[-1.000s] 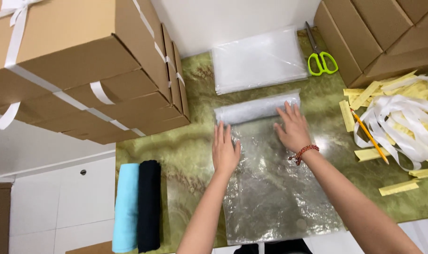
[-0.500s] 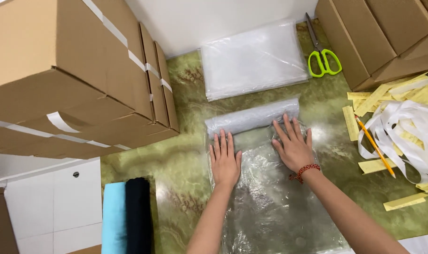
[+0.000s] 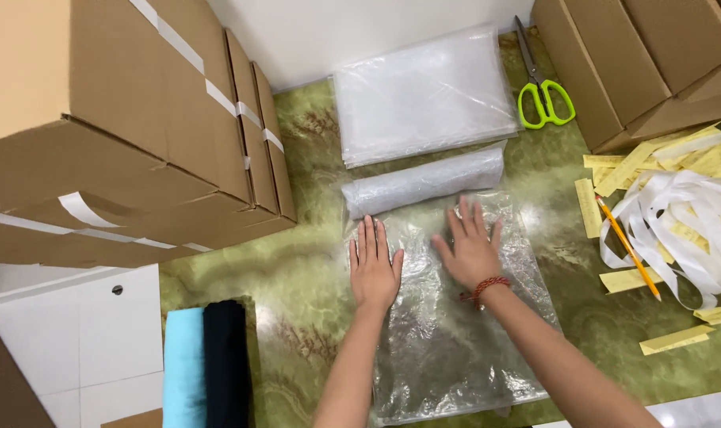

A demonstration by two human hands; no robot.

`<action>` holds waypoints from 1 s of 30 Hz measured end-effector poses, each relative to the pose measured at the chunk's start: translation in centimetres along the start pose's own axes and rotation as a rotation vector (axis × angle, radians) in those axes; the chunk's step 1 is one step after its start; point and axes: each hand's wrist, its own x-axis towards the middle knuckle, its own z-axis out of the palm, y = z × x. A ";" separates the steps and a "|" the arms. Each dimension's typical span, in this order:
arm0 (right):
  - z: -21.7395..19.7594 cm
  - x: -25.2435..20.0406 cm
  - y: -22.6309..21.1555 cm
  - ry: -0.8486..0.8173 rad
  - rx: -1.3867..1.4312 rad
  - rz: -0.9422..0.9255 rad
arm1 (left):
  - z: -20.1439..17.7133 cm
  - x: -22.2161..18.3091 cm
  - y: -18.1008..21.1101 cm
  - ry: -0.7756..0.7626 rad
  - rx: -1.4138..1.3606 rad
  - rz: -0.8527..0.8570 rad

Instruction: Packing a fabric roll into a cardboard box, including labeling and tying with a ribbon

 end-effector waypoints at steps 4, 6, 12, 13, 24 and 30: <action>0.6 -2.5 -5.1 -0.077 -0.031 -0.231 | 0.2 -0.4 -0.1 0.064 -0.016 0.009; 1.4 -2.7 -6.4 -0.088 -0.039 -0.345 | 0.4 -0.5 -0.3 0.070 -0.032 0.001; 1.9 -1.7 -4.5 -0.067 -0.066 -0.372 | 0.2 -1.2 -0.5 0.054 -0.037 -0.023; 1.5 -1.5 -3.5 -0.063 -0.097 -0.317 | 0.1 -1.3 -0.7 0.059 -0.036 -0.016; 3.0 -2.4 10.1 0.176 -0.065 -0.025 | 0.2 -5.4 -2.2 0.122 -0.046 -0.050; 6.1 -7.4 5.6 0.217 -0.136 0.015 | 0.5 -9.7 -2.3 0.170 -0.031 -0.030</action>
